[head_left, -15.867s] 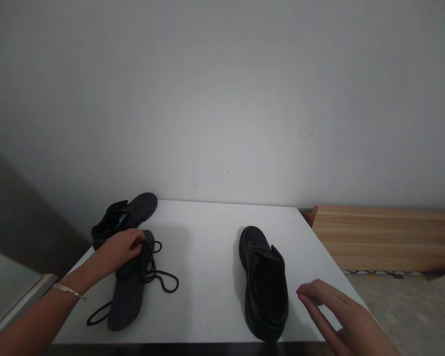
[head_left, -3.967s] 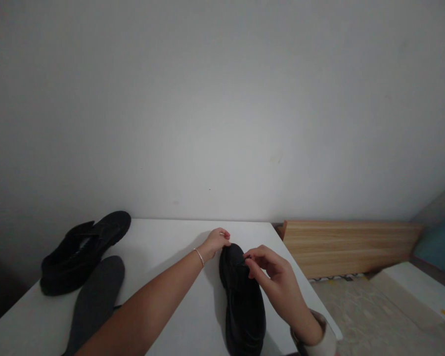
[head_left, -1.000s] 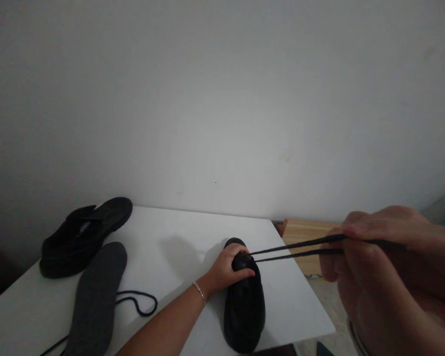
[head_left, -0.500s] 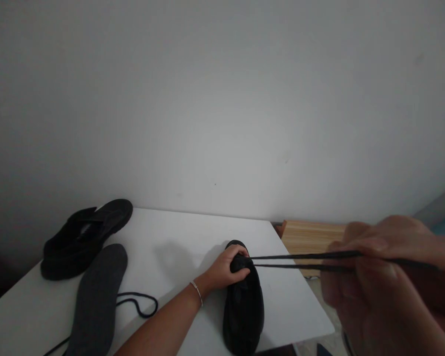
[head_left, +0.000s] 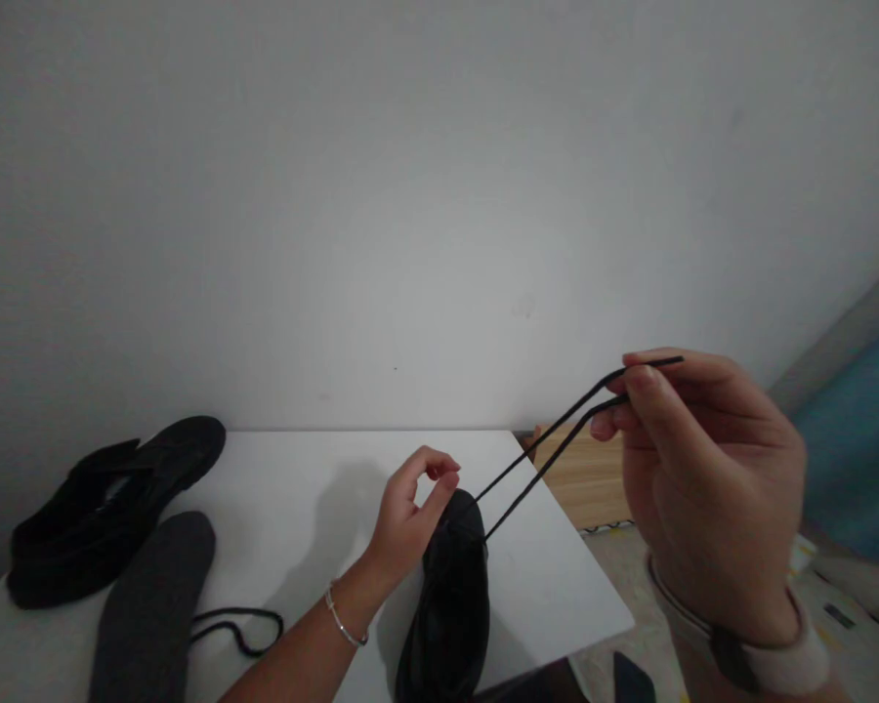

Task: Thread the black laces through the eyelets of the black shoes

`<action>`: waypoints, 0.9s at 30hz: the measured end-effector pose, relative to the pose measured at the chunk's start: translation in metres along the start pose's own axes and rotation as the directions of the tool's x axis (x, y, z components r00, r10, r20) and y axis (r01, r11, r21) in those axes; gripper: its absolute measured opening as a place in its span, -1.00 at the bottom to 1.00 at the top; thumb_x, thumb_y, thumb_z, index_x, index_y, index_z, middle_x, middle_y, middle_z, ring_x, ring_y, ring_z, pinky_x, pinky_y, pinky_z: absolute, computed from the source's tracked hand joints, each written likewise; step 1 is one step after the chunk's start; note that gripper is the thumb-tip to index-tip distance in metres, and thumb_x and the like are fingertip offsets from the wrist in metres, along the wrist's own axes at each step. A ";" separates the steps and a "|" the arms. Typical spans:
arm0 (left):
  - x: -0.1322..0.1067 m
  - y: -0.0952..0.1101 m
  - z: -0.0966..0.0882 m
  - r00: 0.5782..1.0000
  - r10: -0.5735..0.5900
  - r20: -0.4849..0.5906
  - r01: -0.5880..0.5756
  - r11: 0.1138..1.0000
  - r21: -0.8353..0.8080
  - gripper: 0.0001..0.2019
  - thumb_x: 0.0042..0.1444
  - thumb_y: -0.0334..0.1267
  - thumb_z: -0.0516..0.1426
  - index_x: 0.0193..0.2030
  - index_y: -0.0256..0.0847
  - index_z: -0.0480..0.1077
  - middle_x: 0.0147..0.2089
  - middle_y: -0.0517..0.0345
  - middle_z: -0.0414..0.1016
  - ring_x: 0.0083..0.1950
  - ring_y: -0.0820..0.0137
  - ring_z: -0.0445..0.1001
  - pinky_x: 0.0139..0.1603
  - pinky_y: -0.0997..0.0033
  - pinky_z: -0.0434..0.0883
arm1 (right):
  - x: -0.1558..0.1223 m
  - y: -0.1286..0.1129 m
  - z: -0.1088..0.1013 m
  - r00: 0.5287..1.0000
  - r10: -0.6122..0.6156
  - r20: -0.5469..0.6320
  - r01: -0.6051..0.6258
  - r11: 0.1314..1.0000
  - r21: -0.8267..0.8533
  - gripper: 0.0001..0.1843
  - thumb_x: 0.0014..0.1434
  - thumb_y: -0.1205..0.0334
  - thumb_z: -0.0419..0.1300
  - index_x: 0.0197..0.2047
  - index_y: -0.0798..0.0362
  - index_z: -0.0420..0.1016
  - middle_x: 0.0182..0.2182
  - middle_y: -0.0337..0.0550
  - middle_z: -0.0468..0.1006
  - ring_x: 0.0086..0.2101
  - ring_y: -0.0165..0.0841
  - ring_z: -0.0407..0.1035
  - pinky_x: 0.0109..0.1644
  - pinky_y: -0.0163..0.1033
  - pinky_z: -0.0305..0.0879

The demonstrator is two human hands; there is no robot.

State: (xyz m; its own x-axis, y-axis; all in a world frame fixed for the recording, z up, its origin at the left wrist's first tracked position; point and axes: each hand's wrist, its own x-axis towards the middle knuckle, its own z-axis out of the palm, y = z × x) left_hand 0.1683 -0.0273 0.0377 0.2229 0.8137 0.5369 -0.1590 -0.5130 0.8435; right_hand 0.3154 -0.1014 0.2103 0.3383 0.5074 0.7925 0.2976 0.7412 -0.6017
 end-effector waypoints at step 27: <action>0.042 0.134 0.039 0.907 0.363 0.215 -0.415 0.861 0.294 -0.91 0.18 -0.45 0.17 -0.31 -0.20 0.36 -0.39 0.29 0.41 -0.39 0.53 0.36 -0.34 0.53 0.32 | -0.026 -0.005 -0.017 0.970 0.189 0.151 -0.223 0.940 0.257 -0.93 0.19 0.34 0.29 -0.26 -0.02 0.57 -0.36 -0.28 0.55 -0.38 -0.47 0.48 -0.28 -0.37 0.49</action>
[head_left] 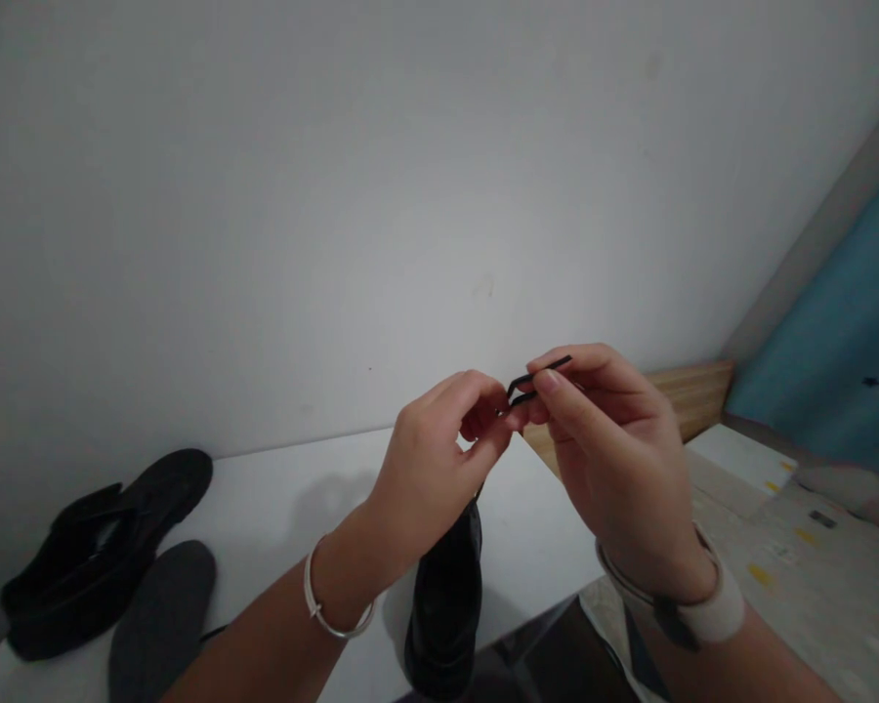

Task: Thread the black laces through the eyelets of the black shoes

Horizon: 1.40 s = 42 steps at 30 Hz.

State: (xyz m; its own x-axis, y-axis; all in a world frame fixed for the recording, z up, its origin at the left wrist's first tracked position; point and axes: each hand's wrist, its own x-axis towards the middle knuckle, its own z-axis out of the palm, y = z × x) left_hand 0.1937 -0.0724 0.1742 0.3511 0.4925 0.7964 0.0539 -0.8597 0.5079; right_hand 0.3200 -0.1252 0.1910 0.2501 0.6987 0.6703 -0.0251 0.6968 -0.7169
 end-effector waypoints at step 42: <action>-0.161 -0.145 -0.078 0.535 -0.810 0.242 0.833 0.456 -0.314 -0.64 0.07 0.00 0.27 -0.10 -0.21 0.50 -0.45 0.21 0.45 -0.47 0.47 0.29 -0.45 0.51 0.25 | -0.137 0.164 -0.091 0.888 0.444 -0.118 -0.434 0.728 -0.530 -0.68 0.19 -0.02 0.22 -0.31 0.07 0.59 -0.36 -0.06 0.64 -0.34 -0.23 0.48 -0.26 -0.21 0.36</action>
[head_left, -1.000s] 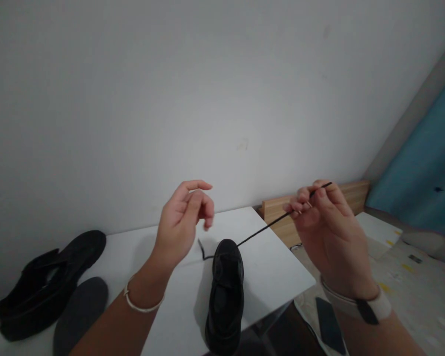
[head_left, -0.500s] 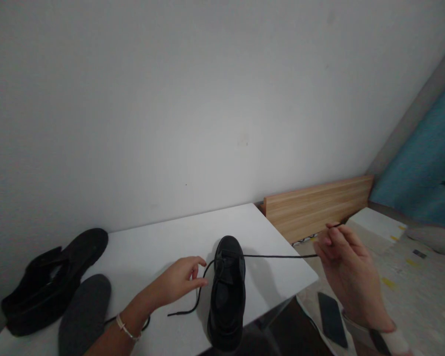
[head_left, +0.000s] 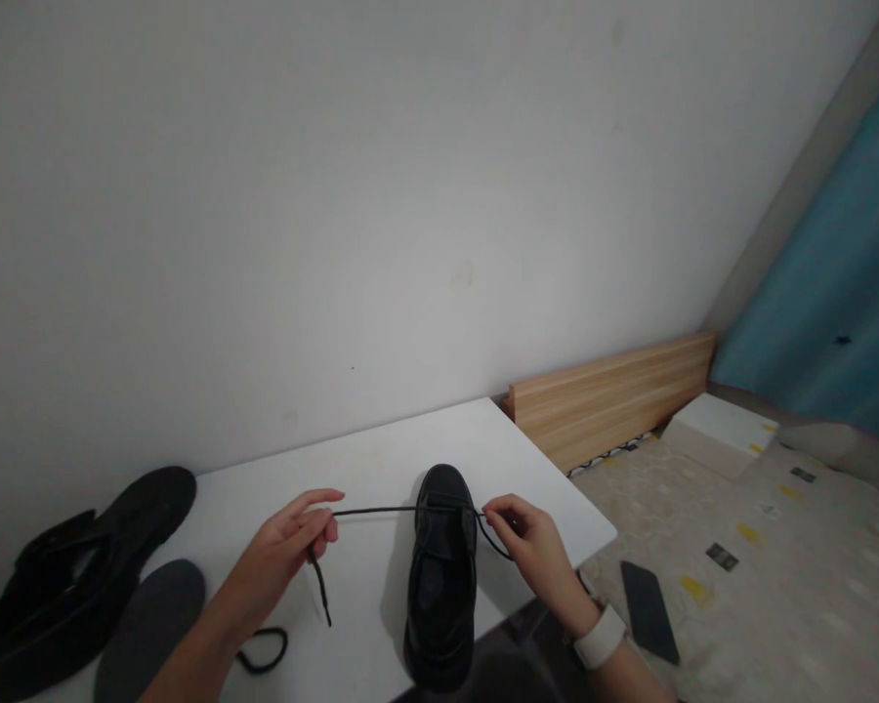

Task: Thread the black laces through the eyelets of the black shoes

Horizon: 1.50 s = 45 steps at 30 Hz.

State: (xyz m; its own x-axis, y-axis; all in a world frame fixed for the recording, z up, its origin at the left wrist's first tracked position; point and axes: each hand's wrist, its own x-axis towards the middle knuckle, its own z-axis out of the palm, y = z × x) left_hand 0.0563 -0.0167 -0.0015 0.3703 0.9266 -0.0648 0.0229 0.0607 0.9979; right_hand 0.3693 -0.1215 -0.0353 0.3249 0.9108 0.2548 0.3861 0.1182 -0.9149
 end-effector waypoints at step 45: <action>0.015 -0.047 -0.012 0.998 0.053 0.016 -0.048 0.686 0.726 -0.83 -0.13 -0.49 0.11 -0.58 -0.14 0.23 -0.52 0.22 0.30 -0.40 0.32 0.31 -0.24 0.31 0.22 | 0.001 0.008 0.018 0.998 -0.045 -0.034 0.043 0.998 -0.039 -0.61 0.13 -0.14 0.26 -0.34 0.05 0.58 -0.38 -0.04 0.63 -0.34 -0.17 0.52 -0.23 -0.13 0.44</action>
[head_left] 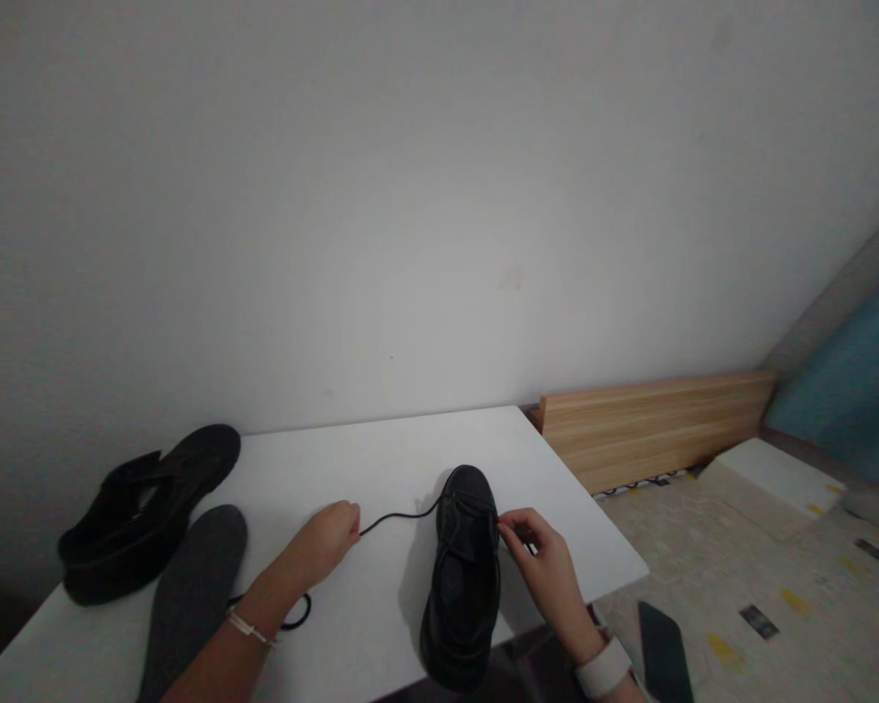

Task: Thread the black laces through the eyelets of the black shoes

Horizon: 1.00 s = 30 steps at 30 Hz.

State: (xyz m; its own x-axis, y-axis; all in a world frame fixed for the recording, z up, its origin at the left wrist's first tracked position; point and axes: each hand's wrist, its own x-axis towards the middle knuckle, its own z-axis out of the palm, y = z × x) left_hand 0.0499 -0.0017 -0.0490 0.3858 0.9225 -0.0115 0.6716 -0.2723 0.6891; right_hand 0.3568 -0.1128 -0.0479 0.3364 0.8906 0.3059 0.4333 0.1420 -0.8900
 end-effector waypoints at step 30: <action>0.023 0.084 0.089 0.943 -0.133 -0.307 -0.189 0.545 -0.817 -0.67 -0.05 -0.14 0.30 -0.46 -0.15 0.18 -0.47 0.31 0.34 -0.41 0.44 0.45 -0.35 0.47 0.40 | 0.003 0.006 -0.001 0.998 0.003 0.062 0.000 0.999 -0.051 -0.54 0.12 -0.22 0.23 -0.36 0.06 0.56 -0.41 -0.04 0.62 -0.38 -0.21 0.52 -0.29 -0.21 0.45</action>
State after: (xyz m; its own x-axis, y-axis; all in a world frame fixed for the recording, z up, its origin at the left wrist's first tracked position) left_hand 0.1716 -0.0277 -0.0562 0.0802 0.9896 0.1195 -0.2231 -0.0990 0.9697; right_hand 0.3614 -0.1097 -0.0521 0.2855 0.9162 0.2813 0.4753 0.1196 -0.8717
